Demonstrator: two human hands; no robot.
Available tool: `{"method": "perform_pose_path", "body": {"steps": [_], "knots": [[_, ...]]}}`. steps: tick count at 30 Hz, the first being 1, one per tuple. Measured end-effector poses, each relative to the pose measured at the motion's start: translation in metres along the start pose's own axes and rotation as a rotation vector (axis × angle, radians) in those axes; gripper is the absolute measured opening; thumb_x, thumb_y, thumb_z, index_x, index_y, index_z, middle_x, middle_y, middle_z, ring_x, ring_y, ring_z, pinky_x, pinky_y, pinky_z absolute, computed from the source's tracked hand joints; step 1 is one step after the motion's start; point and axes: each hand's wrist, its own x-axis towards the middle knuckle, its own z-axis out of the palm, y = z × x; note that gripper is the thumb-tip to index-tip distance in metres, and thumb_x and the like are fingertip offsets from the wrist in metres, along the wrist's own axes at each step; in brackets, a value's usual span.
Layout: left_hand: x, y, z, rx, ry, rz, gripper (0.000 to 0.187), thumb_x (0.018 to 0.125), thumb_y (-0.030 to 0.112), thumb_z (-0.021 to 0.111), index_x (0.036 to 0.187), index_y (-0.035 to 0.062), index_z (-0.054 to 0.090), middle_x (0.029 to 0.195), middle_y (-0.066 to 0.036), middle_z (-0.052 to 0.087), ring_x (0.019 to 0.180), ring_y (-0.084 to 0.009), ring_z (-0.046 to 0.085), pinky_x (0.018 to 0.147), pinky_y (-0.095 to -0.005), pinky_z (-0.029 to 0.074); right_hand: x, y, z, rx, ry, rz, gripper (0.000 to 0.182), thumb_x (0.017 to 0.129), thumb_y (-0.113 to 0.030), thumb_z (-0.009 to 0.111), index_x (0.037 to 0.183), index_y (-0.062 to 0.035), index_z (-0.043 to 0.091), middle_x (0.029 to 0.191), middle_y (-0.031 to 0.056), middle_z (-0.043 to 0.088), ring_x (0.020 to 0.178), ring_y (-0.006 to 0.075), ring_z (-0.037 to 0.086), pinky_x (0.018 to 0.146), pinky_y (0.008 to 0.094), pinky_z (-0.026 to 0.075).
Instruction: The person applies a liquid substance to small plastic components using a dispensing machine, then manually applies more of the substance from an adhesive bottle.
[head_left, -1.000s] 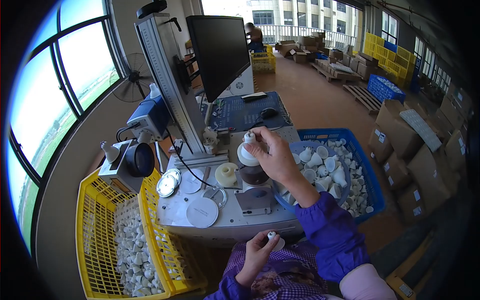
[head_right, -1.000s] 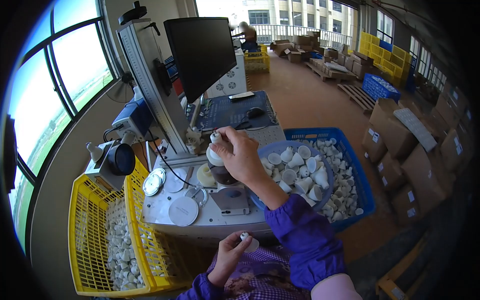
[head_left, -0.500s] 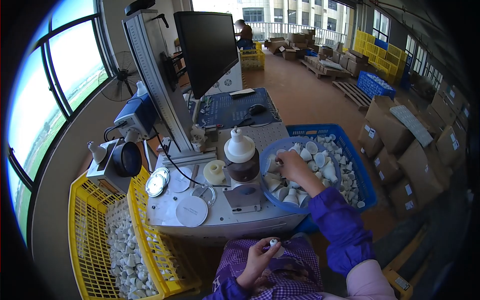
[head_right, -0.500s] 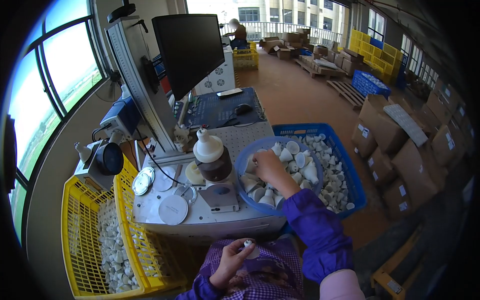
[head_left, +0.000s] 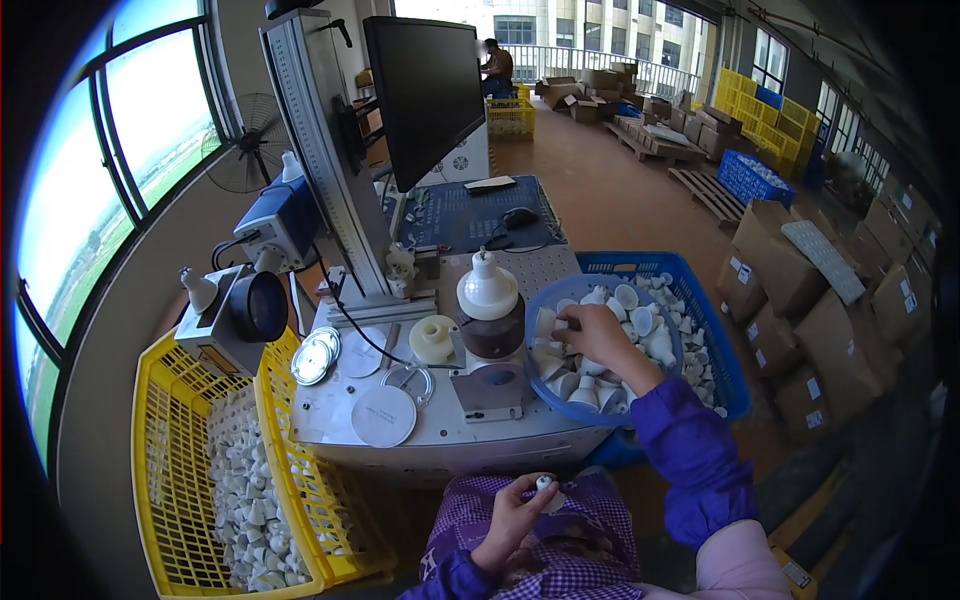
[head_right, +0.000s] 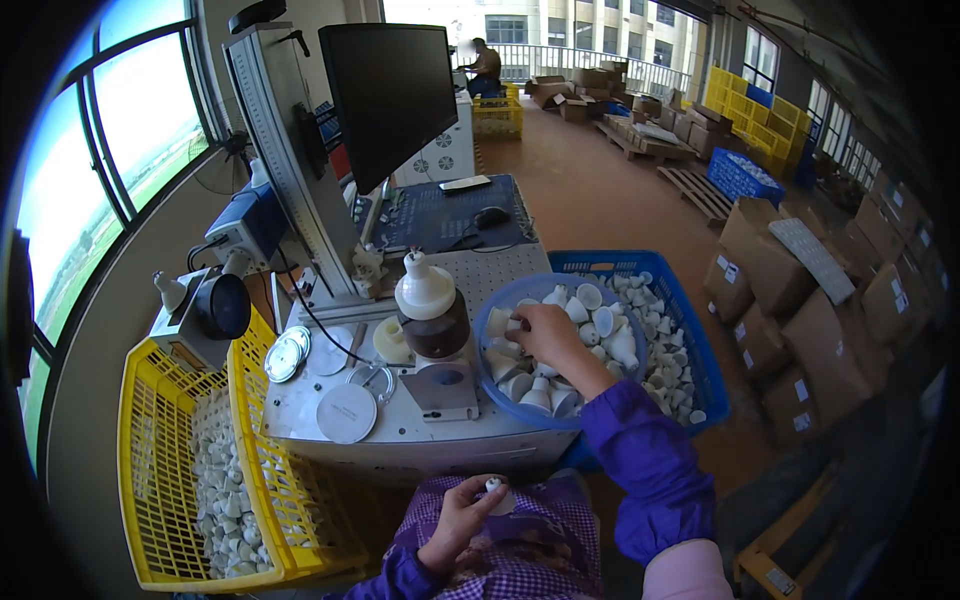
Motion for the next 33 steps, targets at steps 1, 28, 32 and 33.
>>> {"method": "perform_pose_path", "body": {"steps": [1,28,32,33], "knots": [[0.001,0.0,0.0,0.014,-0.007,-0.002,0.026,0.086,0.017,0.068,0.103,-0.0029,0.064,0.092,-0.005,0.065,0.081,-0.0093,0.06,0.072,-0.0224,0.05,-0.003,-0.002,-0.004,0.073,0.052,-0.03,0.03,0.073,-0.016,0.073,0.097,0.0007,0.067,0.074,0.0122,0.067,0.065,0.0254,0.064,0.063,0.0345,0.049],[-0.003,0.006,0.001,-0.085,-0.007,-0.036,0.023,0.088,0.016,0.066,0.103,-0.0017,0.063,0.09,-0.003,0.064,0.081,-0.008,0.059,0.073,-0.0221,0.049,-0.069,-0.001,-0.01,0.516,0.038,0.205,0.033,0.071,-0.011,0.077,0.1,0.0017,0.067,0.07,0.0067,0.064,0.062,0.0115,0.058,0.059,0.0259,0.047],[-0.002,0.006,0.0,-0.071,-0.004,0.012,0.019,0.09,0.015,0.063,0.102,-0.0007,0.063,0.092,-0.003,0.065,0.08,-0.0082,0.059,0.072,-0.0219,0.048,-0.072,0.002,-0.004,0.586,0.033,0.198,0.032,0.072,-0.011,0.076,0.1,0.0012,0.068,0.067,0.0035,0.061,0.061,0.0097,0.055,0.058,0.0244,0.045],[-0.003,0.014,0.001,-0.092,0.008,0.015,0.017,0.089,0.014,0.064,0.099,-0.0003,0.063,0.09,-0.003,0.065,0.08,-0.0077,0.059,0.072,-0.0221,0.048,-0.074,0.003,-0.002,0.573,0.061,0.203,0.032,0.072,-0.011,0.076,0.1,0.0011,0.068,0.069,0.0036,0.061,0.063,0.0098,0.055,0.058,0.0242,0.045]]}}
